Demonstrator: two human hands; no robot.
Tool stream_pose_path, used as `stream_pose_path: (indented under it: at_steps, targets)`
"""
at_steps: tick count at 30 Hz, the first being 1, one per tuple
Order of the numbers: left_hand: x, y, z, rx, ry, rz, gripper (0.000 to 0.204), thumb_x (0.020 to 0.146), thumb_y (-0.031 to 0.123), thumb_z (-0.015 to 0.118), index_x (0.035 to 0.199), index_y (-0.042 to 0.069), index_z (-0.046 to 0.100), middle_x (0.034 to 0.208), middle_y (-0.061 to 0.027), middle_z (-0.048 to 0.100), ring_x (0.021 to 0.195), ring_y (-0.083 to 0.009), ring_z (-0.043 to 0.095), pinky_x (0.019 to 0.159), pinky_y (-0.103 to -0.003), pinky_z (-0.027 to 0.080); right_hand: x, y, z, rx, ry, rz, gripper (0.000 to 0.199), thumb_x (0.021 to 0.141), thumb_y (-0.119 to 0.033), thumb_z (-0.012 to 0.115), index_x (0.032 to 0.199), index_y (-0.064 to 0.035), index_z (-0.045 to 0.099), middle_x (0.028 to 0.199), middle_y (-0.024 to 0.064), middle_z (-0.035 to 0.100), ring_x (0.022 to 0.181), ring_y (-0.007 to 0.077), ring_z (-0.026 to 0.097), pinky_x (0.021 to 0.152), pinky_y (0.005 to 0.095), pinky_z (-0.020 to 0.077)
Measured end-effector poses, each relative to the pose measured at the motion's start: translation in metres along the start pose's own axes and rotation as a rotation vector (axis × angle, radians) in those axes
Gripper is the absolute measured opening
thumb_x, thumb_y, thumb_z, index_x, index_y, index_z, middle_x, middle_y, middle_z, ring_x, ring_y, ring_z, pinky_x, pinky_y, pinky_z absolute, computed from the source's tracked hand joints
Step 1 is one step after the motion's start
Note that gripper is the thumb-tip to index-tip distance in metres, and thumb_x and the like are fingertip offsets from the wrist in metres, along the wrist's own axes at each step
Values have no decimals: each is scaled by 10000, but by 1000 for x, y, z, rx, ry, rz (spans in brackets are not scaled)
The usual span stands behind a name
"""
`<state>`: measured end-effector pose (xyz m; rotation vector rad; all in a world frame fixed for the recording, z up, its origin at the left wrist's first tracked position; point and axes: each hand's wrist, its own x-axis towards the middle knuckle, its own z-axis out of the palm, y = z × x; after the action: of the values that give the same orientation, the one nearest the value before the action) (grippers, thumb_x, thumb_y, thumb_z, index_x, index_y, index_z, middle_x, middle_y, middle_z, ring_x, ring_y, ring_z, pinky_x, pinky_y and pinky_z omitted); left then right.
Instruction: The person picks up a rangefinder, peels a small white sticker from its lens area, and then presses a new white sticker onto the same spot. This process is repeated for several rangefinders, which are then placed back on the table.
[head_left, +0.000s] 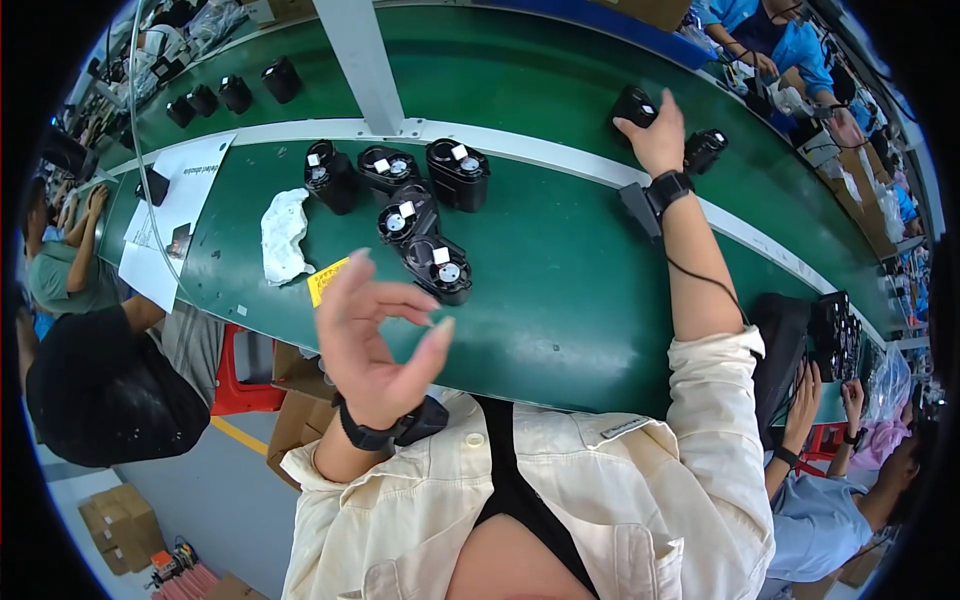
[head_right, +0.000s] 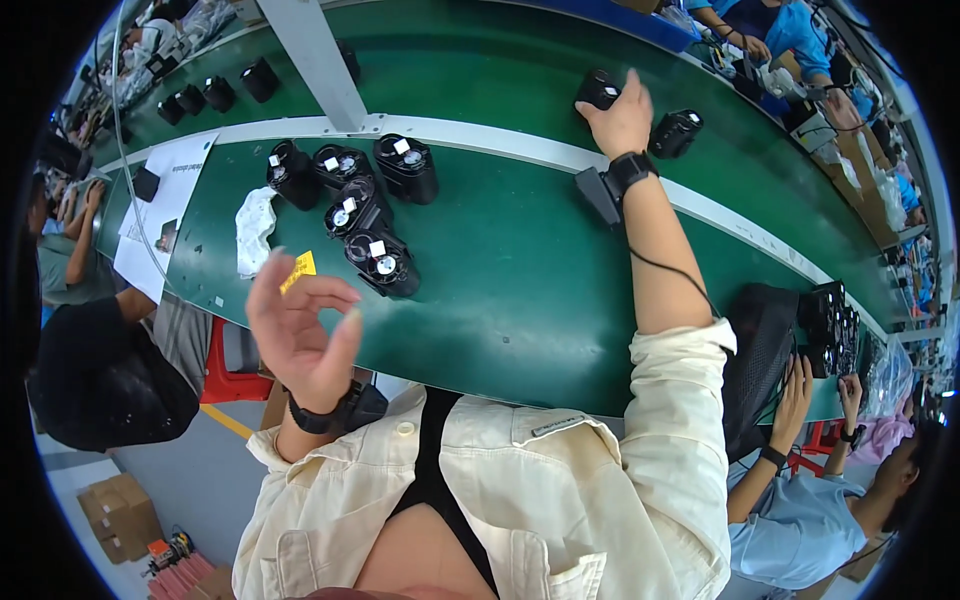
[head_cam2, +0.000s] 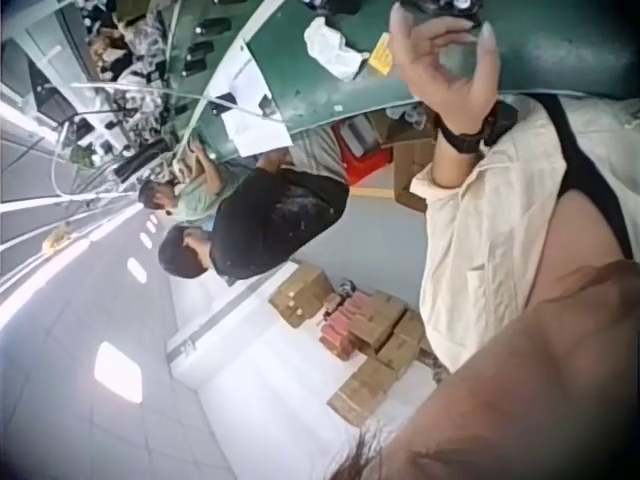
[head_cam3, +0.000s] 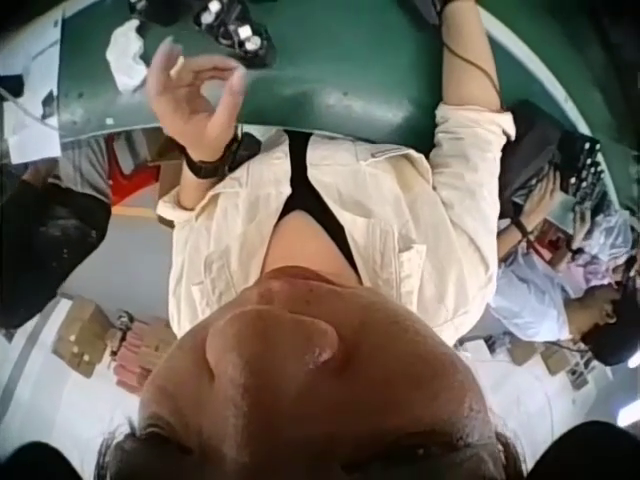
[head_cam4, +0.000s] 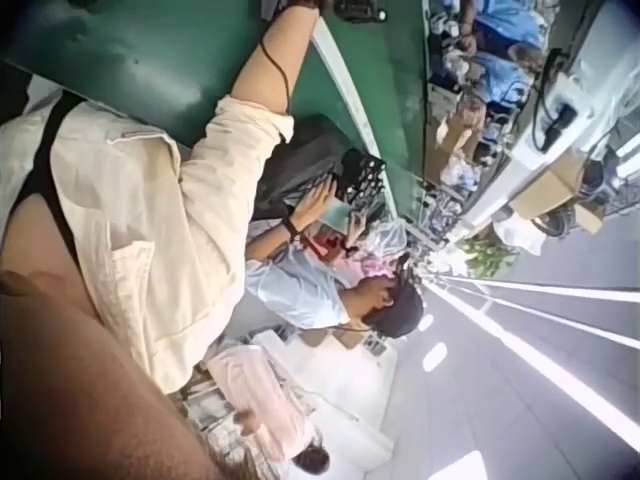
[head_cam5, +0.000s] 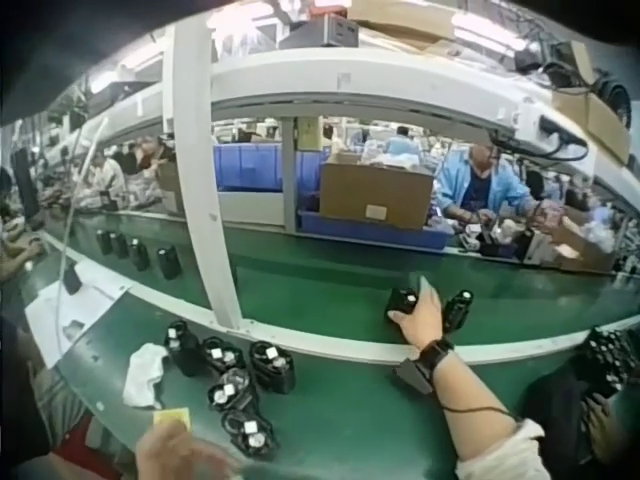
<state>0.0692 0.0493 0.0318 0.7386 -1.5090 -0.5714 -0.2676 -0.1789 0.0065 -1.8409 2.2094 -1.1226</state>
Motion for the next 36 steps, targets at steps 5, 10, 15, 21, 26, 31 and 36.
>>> stream_pose_path:
  at_steps: [5,10,15,21,26,31,36]
  targets:
    - [3,0,-11,-20,229,-169,744,732,-76,687,1368,-46,302,1187,-159,514,827,-202,638,642,-259,522,-54,-87,12,140,125,-682,714,723,-310,799,1315,-62,487,1235,161,562,1153,312,532,990,395,426]
    - [4,2,-9,2,176,-96,729,743,-75,674,1368,-45,299,1238,-162,480,856,-209,633,672,-263,518,-91,-132,30,539,-517,-503,720,741,-238,803,1345,-73,449,1205,137,600,1140,262,553,986,352,432]
    - [6,3,-4,55,32,-40,840,722,-27,723,1413,-41,246,1274,-176,472,1025,-267,598,853,-346,499,-89,-118,-6,763,-750,-417,775,744,-125,791,1390,-28,374,1238,126,599,1140,227,563,990,344,430]
    - [29,19,35,-111,-265,-140,1050,668,48,798,1477,-42,133,1330,-200,455,1212,-281,508,1022,-379,394,-126,-120,-107,1078,-1269,-471,878,707,-3,769,1438,5,282,1271,154,579,1170,233,552,1020,350,400]
    - [14,9,53,-436,-431,-427,1107,655,55,808,1498,-24,96,1293,-185,493,1173,-228,532,987,-323,412,-139,-116,-131,932,-939,-766,745,698,-70,791,1349,13,436,1211,167,593,1130,285,563,981,372,420]
    - [10,0,55,-369,-452,-329,1129,646,49,817,1509,-1,91,1219,-164,552,1072,-208,576,928,-303,448,-146,-111,-158,683,-577,-897,483,707,-151,792,1134,9,636,1066,132,618,962,286,571,844,365,450]
    - [16,9,56,-167,-470,-133,1127,644,65,829,1508,3,107,1189,-162,571,1016,-202,592,899,-299,460,-148,-115,-155,636,-412,-1044,343,699,-181,791,993,-22,711,975,89,595,837,244,509,720,354,422]
